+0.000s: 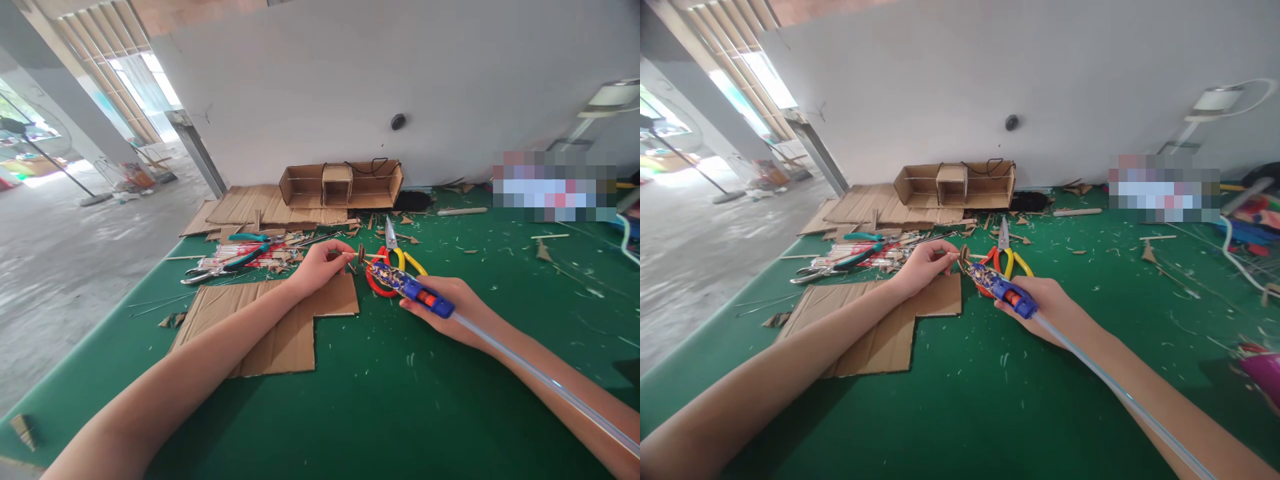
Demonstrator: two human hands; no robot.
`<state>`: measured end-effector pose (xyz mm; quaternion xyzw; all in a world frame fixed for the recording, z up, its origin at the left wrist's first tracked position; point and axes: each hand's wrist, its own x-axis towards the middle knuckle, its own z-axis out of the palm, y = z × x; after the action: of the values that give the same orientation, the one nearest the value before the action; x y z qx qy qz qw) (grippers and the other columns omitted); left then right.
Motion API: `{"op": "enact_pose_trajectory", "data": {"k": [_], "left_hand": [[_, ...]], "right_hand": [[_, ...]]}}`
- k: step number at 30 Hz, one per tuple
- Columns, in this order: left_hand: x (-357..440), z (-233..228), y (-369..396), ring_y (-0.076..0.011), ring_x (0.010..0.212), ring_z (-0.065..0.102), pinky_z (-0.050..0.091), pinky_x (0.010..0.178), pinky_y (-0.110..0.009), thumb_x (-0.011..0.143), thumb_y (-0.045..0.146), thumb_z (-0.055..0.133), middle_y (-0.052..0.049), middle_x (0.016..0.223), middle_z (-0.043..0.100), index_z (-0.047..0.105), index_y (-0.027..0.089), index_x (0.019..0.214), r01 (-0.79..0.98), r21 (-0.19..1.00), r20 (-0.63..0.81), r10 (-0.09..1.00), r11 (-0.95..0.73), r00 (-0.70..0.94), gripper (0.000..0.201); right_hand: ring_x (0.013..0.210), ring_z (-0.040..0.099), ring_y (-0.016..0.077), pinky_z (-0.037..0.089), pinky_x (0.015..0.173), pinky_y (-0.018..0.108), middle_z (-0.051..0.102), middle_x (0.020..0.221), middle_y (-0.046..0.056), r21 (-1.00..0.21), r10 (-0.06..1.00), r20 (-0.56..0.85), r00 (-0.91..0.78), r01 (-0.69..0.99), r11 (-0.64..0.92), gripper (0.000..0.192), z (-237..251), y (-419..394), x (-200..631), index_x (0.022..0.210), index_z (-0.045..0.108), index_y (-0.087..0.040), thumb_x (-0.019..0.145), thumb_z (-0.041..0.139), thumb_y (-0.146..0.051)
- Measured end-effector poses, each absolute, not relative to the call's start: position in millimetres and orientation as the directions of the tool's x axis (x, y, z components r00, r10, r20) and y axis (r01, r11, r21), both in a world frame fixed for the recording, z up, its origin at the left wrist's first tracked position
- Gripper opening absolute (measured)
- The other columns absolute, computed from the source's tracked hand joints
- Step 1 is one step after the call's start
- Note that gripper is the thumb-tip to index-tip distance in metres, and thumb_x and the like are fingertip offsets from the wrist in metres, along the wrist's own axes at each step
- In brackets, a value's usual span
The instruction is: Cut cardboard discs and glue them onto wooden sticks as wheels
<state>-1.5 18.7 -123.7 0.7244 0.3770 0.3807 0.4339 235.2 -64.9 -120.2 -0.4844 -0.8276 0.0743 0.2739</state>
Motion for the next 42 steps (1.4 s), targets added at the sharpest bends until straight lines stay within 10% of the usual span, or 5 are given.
{"op": "enact_pose_trajectory", "data": {"k": [42], "left_hand": [[2.4,-119.5,17.0,-0.0079,0.062,0.057,0.046,0.065,-0.023,0.070,0.025,0.068,0.000,0.071,0.062,0.062,0.013,0.079,-0.013,0.969,0.232,0.898,-0.245,0.375,0.015]], "right_hand": [[0.051,0.053,0.0118,0.040,0.048,0.024,0.057,0.060,-0.001,-0.355,0.833,0.406,-0.376,0.776,0.522,0.020,-118.8,-66.6,230.8,0.069,0.052,-0.021,0.081,0.053,-0.036]]}}
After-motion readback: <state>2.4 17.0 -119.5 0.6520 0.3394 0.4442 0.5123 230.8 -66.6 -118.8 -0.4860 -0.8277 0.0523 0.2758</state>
